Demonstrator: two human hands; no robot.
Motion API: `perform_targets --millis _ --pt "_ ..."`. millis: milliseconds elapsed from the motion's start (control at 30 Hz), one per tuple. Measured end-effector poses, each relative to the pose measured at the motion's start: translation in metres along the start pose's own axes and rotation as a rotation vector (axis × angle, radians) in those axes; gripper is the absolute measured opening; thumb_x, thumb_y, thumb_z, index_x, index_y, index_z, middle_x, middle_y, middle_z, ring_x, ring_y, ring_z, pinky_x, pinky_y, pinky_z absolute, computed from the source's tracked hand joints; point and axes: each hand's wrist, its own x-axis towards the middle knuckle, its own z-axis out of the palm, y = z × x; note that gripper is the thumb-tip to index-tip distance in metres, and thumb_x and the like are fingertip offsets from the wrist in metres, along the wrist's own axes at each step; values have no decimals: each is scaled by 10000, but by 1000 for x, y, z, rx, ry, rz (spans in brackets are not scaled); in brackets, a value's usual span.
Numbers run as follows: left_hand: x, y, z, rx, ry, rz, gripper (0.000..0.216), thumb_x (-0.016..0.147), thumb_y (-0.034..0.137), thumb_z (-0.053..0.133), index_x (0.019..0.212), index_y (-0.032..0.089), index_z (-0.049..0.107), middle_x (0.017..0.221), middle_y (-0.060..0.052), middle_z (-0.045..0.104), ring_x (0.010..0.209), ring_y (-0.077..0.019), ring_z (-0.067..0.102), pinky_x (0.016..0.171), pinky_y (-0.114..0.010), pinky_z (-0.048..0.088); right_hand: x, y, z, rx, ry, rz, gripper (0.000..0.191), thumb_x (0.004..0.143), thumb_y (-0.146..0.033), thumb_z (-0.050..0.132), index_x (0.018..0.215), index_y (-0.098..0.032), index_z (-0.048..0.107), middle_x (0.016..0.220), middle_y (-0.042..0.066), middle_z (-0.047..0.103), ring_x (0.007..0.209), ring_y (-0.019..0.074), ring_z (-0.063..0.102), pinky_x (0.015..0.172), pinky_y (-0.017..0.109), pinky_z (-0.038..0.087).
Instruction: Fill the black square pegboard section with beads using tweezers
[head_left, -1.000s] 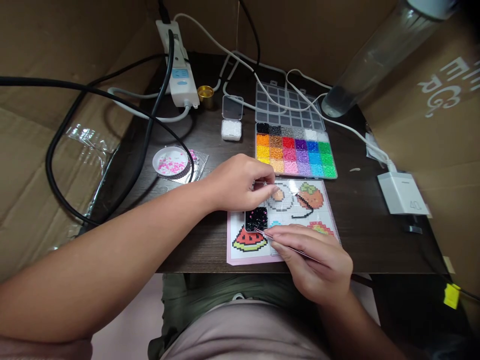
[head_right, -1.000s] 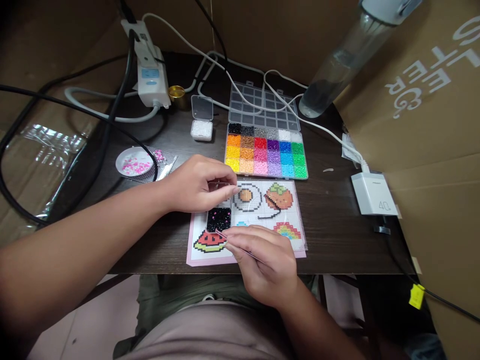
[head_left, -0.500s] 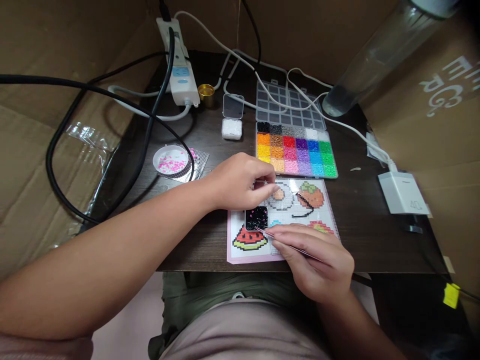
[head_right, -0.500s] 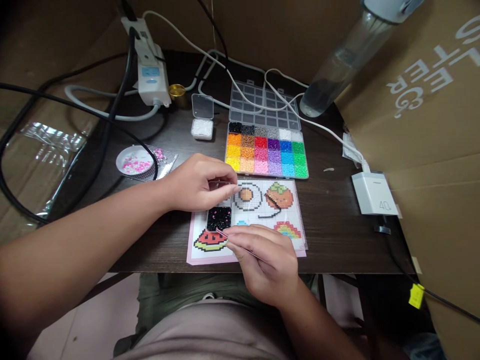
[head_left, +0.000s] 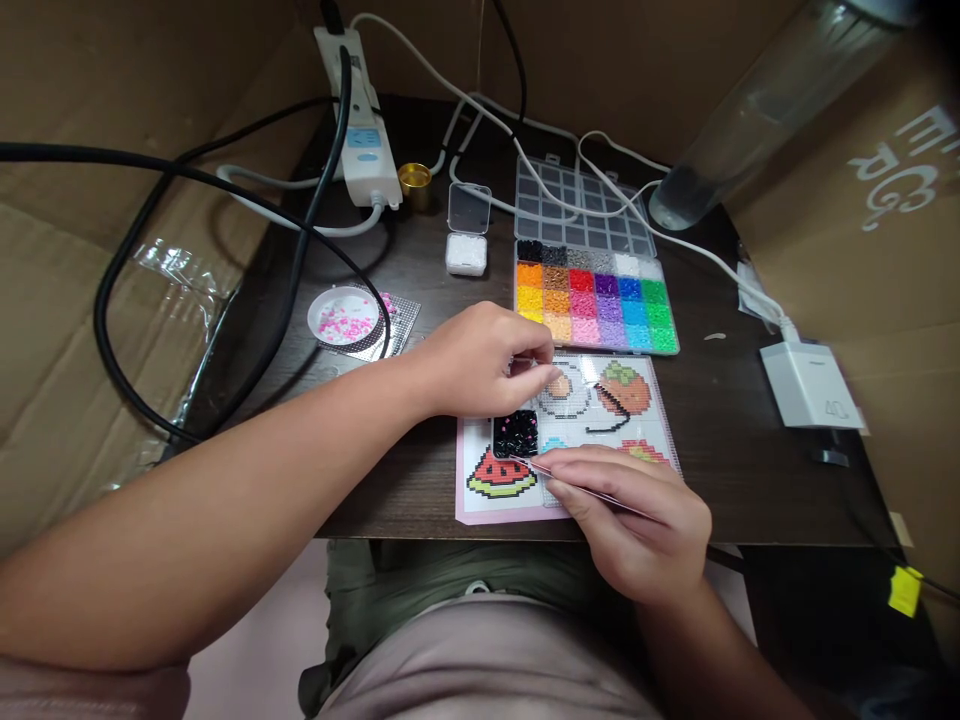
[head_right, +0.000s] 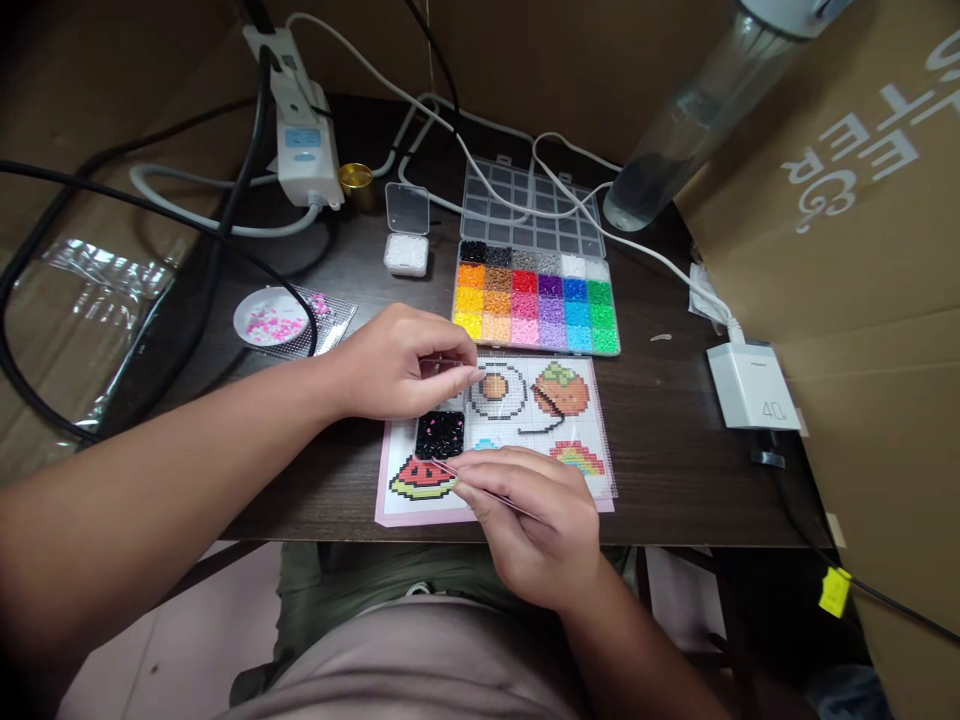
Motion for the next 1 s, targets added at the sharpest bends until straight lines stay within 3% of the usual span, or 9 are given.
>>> perform_targets --millis 567,1000 --pt "0 0 -1 9 -12 -11 186 845 278 586 782 156 711 641 4 666 550 -90 527 559 -227 364 1 0 0 -15 -38 20 214 855 -71 666 964 -224 767 931 41 803 811 193 778 730 312 662" --pt "0 0 0 9 -13 -5 188 844 274 585 781 153 714 644 1 672 547 -90 527 556 -228 367 -1 -1 -2 -1 21 0 247 830 -21 678 957 -216 759 929 30 804 798 173 773 721 291 660"
